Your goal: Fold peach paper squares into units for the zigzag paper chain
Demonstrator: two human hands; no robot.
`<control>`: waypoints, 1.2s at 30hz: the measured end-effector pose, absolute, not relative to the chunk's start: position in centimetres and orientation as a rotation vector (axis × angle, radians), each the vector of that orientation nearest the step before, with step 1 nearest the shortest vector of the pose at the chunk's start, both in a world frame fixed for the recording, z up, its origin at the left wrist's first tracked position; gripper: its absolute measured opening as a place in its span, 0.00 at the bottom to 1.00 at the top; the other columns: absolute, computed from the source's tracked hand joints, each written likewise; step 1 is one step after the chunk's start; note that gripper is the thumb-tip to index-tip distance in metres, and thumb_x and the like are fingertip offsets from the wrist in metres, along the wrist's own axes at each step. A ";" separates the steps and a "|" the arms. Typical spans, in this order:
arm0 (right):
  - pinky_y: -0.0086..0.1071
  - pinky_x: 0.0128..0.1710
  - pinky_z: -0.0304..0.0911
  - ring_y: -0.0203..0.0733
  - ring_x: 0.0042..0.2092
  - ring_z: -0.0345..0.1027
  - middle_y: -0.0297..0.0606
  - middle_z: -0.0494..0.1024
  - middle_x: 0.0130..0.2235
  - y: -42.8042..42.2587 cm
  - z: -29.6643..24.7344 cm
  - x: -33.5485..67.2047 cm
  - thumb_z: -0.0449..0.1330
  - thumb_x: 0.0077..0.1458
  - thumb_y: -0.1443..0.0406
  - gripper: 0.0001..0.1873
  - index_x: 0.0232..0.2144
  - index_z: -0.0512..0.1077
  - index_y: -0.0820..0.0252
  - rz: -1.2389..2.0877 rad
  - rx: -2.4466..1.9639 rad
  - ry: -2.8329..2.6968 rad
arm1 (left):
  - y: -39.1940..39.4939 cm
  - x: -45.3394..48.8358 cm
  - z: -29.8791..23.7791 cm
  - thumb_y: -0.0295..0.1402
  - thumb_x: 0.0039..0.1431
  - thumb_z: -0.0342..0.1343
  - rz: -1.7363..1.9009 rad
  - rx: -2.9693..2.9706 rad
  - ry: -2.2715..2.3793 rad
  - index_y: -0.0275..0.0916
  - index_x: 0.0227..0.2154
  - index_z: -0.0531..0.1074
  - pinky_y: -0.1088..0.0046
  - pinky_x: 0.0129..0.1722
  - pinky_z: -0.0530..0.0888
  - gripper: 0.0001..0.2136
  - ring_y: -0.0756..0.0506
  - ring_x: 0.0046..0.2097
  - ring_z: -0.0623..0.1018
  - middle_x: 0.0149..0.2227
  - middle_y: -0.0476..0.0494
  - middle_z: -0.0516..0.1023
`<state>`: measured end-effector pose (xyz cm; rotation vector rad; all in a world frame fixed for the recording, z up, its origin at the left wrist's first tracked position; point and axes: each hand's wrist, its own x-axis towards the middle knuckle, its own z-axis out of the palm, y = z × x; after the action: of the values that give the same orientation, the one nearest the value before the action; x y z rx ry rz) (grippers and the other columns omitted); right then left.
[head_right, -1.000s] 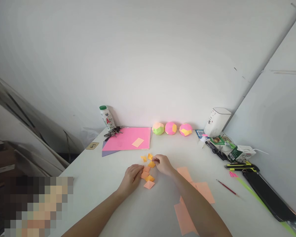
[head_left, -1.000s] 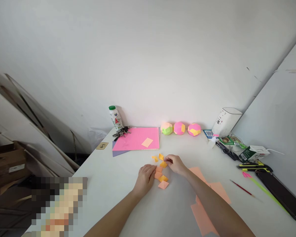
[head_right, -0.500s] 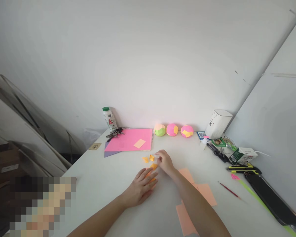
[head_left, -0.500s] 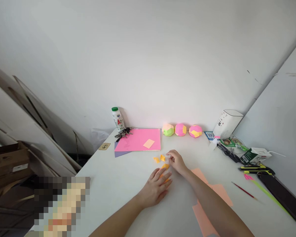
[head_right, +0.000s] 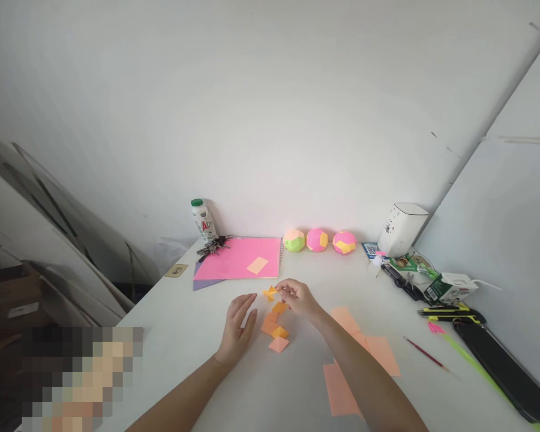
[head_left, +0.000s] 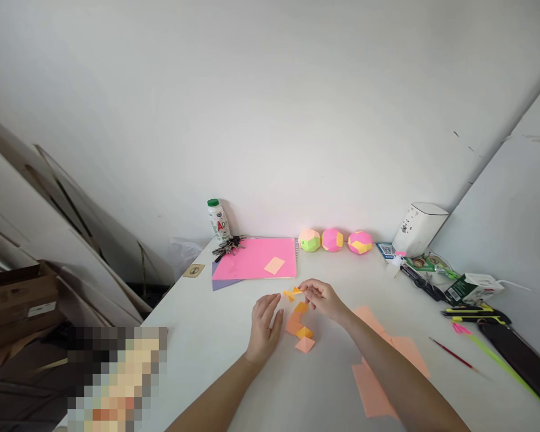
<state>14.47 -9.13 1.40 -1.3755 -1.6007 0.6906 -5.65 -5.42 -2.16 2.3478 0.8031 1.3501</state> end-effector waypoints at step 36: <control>0.34 0.34 0.68 0.42 0.34 0.73 0.39 0.80 0.34 -6.9 -1.8 17.1 0.57 0.50 0.65 0.10 0.32 0.77 0.60 0.580 -1.572 -1.377 | -2.1 -5.0 -2.8 0.31 0.60 0.43 0.940 2.408 1.063 0.39 0.50 0.66 0.61 0.50 0.68 0.16 0.41 0.53 0.68 0.53 0.38 0.67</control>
<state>17.06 -6.88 -1.76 -1.5719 -1.3773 0.5804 -5.05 -2.06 -2.84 2.4078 1.0627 0.9396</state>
